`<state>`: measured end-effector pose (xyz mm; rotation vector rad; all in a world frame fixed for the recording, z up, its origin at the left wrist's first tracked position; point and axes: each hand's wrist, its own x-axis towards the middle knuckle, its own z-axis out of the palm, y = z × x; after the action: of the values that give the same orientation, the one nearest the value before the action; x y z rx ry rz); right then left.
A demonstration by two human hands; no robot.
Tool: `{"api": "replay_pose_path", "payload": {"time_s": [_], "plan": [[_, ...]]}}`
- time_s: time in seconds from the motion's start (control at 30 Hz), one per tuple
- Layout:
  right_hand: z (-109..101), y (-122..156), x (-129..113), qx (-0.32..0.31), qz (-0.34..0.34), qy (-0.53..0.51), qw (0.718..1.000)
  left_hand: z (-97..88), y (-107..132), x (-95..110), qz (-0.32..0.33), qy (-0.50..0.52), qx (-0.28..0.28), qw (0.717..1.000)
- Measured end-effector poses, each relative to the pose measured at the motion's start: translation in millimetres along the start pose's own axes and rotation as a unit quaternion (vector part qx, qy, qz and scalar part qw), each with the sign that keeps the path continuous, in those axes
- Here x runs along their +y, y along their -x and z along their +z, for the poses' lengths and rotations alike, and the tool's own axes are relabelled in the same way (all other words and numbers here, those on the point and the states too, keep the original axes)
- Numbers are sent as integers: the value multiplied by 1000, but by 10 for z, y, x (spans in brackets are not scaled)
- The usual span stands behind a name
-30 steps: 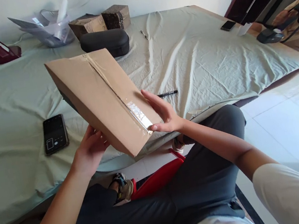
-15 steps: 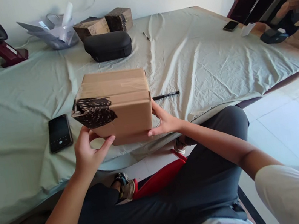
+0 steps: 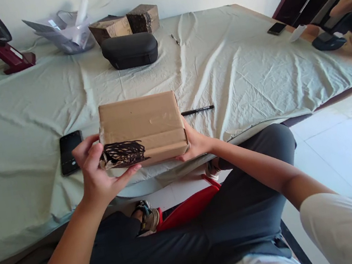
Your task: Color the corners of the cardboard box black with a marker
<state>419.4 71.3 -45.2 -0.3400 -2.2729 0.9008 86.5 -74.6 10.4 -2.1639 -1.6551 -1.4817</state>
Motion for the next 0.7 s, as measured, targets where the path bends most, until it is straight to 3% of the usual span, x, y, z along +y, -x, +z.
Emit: {"api": "replay_pose_path", "payload": {"time_s": [0.13, 0.27, 0.43, 0.57, 0.63, 0.7], "plan": [[5, -29, -20, -9, 27, -14, 1000, -28, -145, 193, 153, -45, 31, 987], [-10, -39, -34, -11, 33, -14, 999, -29, -202, 313, 177, -26, 11, 984], [-15, -30, -23, -5, 29, -20, 999, -29, -198, 330, 122, -29, -9, 992], [-17, -24, -25, -5, 60, -27, 998, -40, -198, 300, 133, 39, -19, 990], [-20, -24, -31, -6, 71, -32, 997, -127, -225, 206, 58, 101, -33, 993], [-22, -28, -41, -8, 76, -38, 996, -308, -262, -8, -88, 89, -41, 991]]}}
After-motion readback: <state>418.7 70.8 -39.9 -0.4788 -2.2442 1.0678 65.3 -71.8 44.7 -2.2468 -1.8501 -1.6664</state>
